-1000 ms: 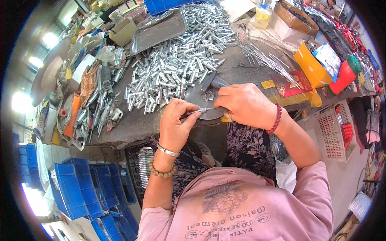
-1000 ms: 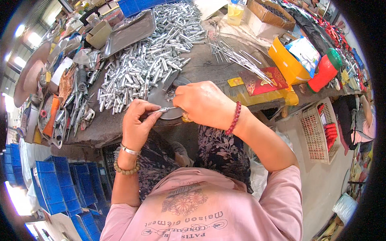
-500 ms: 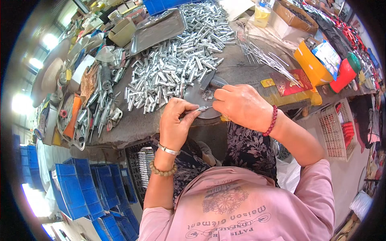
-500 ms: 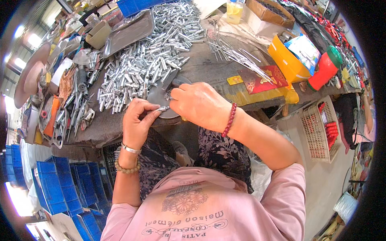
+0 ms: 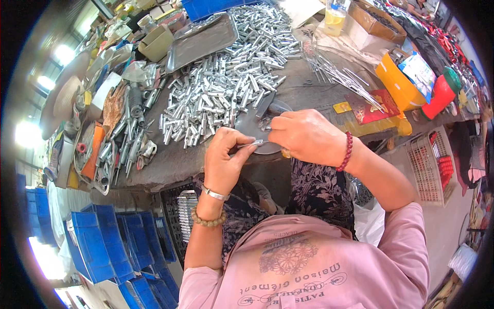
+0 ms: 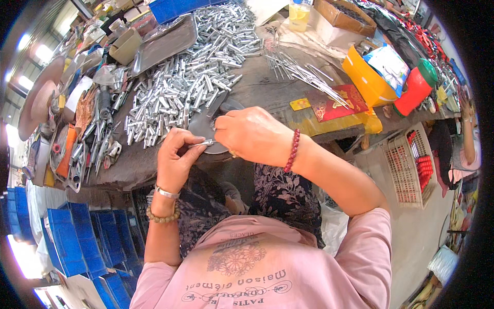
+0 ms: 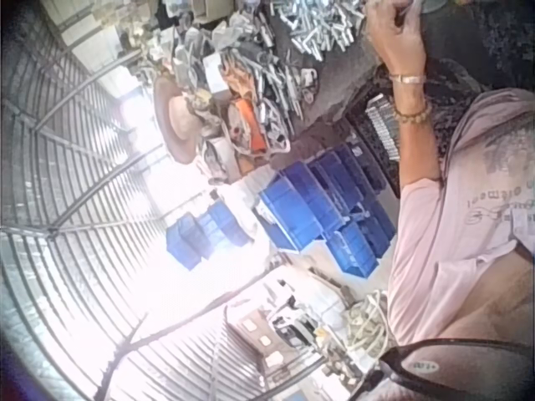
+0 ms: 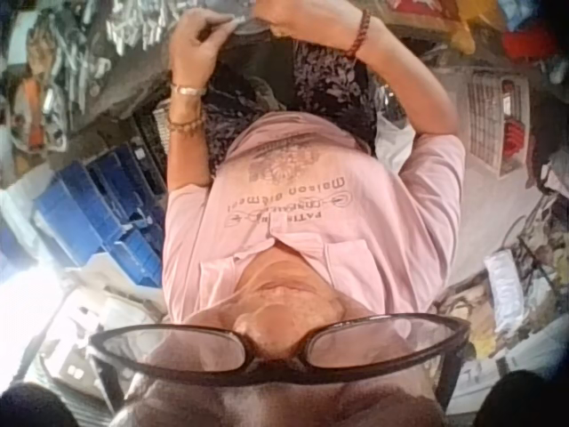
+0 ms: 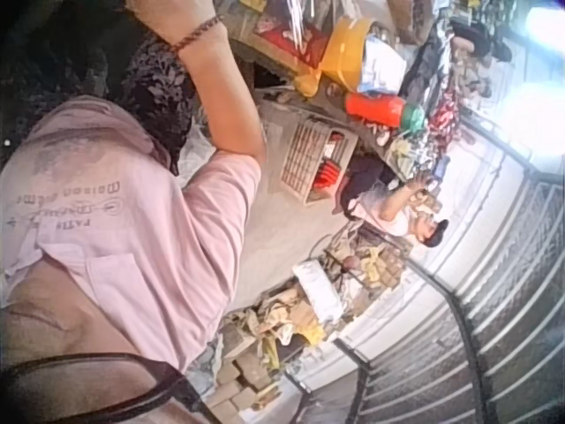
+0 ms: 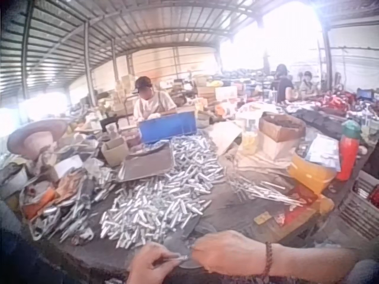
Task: The person assembles small metal components by inserting metal pins into metal sleeves, hammering them on an anvil, and placing the assembled pieces into a slotted metal tray.
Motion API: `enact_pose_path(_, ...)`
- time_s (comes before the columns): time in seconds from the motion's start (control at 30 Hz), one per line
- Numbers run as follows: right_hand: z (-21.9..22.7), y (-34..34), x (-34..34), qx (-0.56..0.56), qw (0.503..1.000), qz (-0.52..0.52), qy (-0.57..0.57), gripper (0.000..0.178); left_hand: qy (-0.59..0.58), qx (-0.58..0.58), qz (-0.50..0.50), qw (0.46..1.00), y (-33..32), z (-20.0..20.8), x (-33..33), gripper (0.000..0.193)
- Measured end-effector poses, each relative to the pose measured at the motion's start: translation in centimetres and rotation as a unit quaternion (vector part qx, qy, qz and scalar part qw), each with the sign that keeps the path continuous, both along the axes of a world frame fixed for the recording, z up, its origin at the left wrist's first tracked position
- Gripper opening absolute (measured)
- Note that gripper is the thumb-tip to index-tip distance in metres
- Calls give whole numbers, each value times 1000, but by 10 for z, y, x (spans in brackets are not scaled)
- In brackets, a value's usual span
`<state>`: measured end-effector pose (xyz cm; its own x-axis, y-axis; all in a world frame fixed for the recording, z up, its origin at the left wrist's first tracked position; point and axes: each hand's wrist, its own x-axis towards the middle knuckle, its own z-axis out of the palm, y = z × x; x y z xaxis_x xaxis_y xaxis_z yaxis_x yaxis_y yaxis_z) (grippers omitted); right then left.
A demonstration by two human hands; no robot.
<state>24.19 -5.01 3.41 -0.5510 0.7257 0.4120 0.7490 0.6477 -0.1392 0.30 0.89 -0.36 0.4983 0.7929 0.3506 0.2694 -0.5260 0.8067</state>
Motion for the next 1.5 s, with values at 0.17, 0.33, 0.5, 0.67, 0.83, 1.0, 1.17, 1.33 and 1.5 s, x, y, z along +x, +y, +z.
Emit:
enact_pose_path(0.17, 0, -2, -1, -12, 1000, -20, 14, 13, -3, 18, -4, 1000, 0, -2, -4, 15)
enact_pose_path(0.33, -9, 15, 47, 29, 969, -221, 107, 20, -7, 23, -5, 1000, -1, -2, -4, 15)
enact_pose_path(0.5, -16, 41, 85, 5, 938, -342, 51, 18, -26, -15, 5, 1000, 1, -3, -4, 13)
enact_pose_path(0.67, -20, 55, 99, -3, 936, -342, -83, 13, -43, -29, -34, 998, 0, 4, 11, 12)
enact_pose_path(0.83, -35, 76, 81, 41, 959, -266, -88, 12, -6, 5, 3, 1000, -4, 2, -7, 14)
enact_pose_path(1.0, -18, 55, 75, 58, 965, -254, -7, 11, -29, 10, -10, 999, -2, -3, -3, 16)
enact_pose_path(1.17, -10, 49, 73, -12, 955, -297, 0, 17, -27, 5, -14, 1000, 0, -1, 2, 13)
enact_pose_path(1.33, -6, 37, 41, 54, 971, -214, 94, 20, -32, 3, -14, 999, -1, -1, 2, 13)
enact_pose_path(1.5, -22, 27, -16, 46, 987, -29, 151, 35, -15, 11, -13, 1000, -2, -5, -3, 14)
